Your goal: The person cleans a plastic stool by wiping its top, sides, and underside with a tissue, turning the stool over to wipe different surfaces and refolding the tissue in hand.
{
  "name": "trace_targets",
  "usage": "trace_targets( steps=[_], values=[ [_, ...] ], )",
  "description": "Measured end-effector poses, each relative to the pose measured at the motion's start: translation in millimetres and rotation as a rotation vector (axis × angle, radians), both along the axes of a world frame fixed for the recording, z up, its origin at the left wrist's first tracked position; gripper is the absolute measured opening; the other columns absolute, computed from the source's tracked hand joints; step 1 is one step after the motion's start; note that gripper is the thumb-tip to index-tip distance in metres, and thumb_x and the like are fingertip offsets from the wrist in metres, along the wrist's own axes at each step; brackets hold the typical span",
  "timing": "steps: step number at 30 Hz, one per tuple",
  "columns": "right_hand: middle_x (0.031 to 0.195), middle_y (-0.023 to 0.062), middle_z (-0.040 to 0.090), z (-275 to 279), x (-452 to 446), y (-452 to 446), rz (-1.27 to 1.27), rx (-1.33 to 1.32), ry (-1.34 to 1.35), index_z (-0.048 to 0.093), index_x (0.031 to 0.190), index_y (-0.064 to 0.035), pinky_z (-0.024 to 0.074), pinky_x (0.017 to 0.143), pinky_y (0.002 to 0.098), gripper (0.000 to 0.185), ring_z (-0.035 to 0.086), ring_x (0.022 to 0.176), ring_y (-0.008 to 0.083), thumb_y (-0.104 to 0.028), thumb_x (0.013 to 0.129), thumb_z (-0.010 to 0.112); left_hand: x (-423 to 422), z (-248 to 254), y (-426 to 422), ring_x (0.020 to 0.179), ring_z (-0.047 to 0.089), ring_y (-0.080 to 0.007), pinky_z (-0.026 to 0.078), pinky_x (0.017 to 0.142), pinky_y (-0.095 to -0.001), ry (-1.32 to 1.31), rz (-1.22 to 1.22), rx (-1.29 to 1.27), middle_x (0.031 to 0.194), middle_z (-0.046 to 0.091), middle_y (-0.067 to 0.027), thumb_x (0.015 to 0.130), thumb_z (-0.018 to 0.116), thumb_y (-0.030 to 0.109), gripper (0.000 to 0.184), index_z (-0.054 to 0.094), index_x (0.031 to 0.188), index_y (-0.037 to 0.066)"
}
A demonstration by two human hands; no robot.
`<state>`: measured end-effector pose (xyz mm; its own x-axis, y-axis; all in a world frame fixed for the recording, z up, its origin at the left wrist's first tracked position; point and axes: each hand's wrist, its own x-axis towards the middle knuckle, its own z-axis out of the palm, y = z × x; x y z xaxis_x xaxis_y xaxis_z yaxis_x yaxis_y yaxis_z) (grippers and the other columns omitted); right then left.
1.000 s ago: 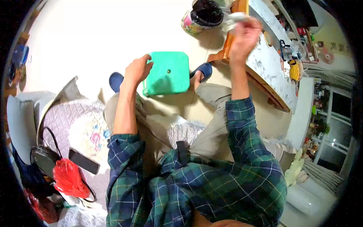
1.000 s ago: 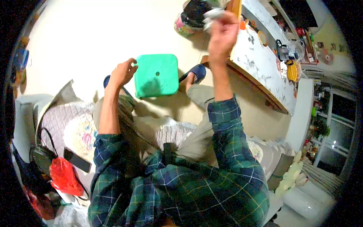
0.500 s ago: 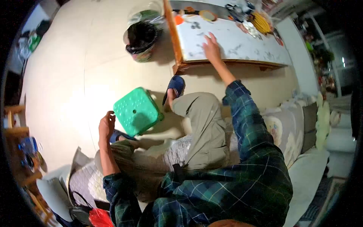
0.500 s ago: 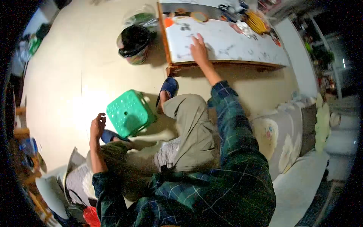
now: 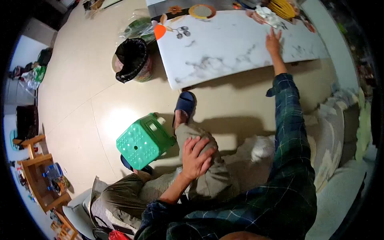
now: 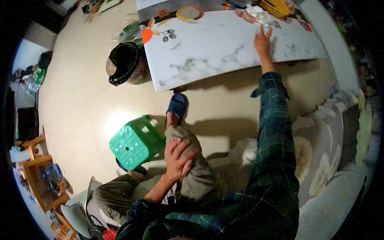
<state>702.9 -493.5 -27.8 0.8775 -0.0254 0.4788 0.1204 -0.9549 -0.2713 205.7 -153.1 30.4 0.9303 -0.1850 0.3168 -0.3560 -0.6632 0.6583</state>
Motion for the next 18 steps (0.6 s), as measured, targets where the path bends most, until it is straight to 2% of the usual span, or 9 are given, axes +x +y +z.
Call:
trace_targets(
  steps=[2,4,5,7,9,13,15,17,18],
  values=[
    [0.145,0.0245,0.022,-21,41,-18,-0.022,-0.077,0.005,0.037,0.139,-0.0203,0.038,0.098,0.0475,0.048,0.023,0.133,0.0436,-0.028,0.092,0.048,-2,-5,5,0.12,0.039,-0.0311,0.028,0.101,-0.0526,0.018,0.009,-0.004,0.124,0.052,-0.0076,0.079,0.053,0.026,0.031,0.065,0.107,0.022],
    [0.148,0.0207,0.014,-8,56,-10,-0.074,-0.119,0.095,0.035,0.139,-0.0251,0.0396,0.097,0.0472,0.049,0.031,0.128,0.043,-0.026,0.093,0.048,-2,-10,7,0.12,0.039,-0.031,0.028,0.101,-0.0526,0.023,0.02,-0.002,0.124,0.052,-0.0074,0.079,0.052,0.027,0.031,0.065,0.107,0.022],
    [0.15,0.0196,0.003,3,50,0,-0.121,-0.125,0.171,0.033,0.14,-0.0271,0.0403,0.097,0.0467,0.05,0.039,0.123,0.0431,-0.023,0.093,0.048,-1,-11,7,0.12,0.04,-0.0308,0.028,0.101,-0.0527,0.015,0.022,-0.014,0.123,0.052,-0.0072,0.079,0.052,0.028,0.031,0.065,0.107,0.023],
    [0.149,0.0121,0.018,-17,72,-17,-0.201,-0.277,0.145,0.036,0.138,-0.013,0.0372,0.099,0.0491,0.048,0.041,0.122,0.0392,-0.03,0.093,0.043,0,-12,6,0.12,0.04,-0.0306,0.028,0.101,-0.0522,0.033,0.033,0.007,0.122,0.053,-0.0068,0.079,0.051,0.029,0.032,0.065,0.107,0.023],
    [0.147,0.0113,0.026,-21,80,-26,-0.233,-0.305,0.161,0.035,0.137,-0.0045,0.0361,0.1,0.0483,0.053,0.042,0.122,0.0361,-0.034,0.094,0.04,1,-11,4,0.119,0.04,-0.0306,0.029,0.101,-0.052,0.026,0.026,-0.012,0.121,0.054,-0.0067,0.077,0.053,0.028,0.032,0.065,0.106,0.024],
    [0.147,0.0113,0.025,-36,70,-57,-0.145,-0.346,0.158,0.03,0.14,-0.0059,0.0361,0.1,0.0456,0.056,0.041,0.124,0.0327,-0.033,0.094,0.044,6,-2,6,0.118,0.041,-0.0309,0.029,0.101,-0.0523,0.004,0.011,-0.013,0.122,0.053,-0.0067,0.075,0.055,0.026,0.033,0.065,0.107,0.023],
    [0.145,0.0102,0.03,-66,88,-107,0.22,0.256,0.035,0.028,0.142,-0.0061,0.0375,0.099,0.0404,0.057,0.041,0.125,0.0297,-0.028,0.093,0.048,5,-1,6,0.117,0.042,-0.0313,0.029,0.1,-0.0525,-0.001,0.007,-0.015,0.124,0.052,-0.0069,0.074,0.056,0.024,0.034,0.064,0.108,0.022],
    [0.141,0.0103,0.034,-16,0,-51,0.225,0.976,0.327,0.031,0.141,-0.0049,0.0365,0.101,0.0378,0.054,0.04,0.126,0.0273,-0.022,0.093,0.05,6,7,7,0.116,0.042,-0.0322,0.03,0.099,-0.0516,-0.039,0.011,-0.018,0.124,0.051,-0.0075,0.076,0.056,0.021,0.033,0.063,0.108,0.02],
    [0.141,0.0107,0.035,11,-43,-18,0.305,1.171,0.346,0.031,0.141,-0.0046,0.0353,0.102,0.0374,0.054,0.039,0.127,0.027,-0.02,0.093,0.051,4,8,7,0.116,0.042,-0.0326,0.031,0.099,-0.0499,-0.051,0.012,-0.022,0.124,0.05,-0.0081,0.077,0.056,0.021,0.031,0.063,0.107,0.018]
  ],
)
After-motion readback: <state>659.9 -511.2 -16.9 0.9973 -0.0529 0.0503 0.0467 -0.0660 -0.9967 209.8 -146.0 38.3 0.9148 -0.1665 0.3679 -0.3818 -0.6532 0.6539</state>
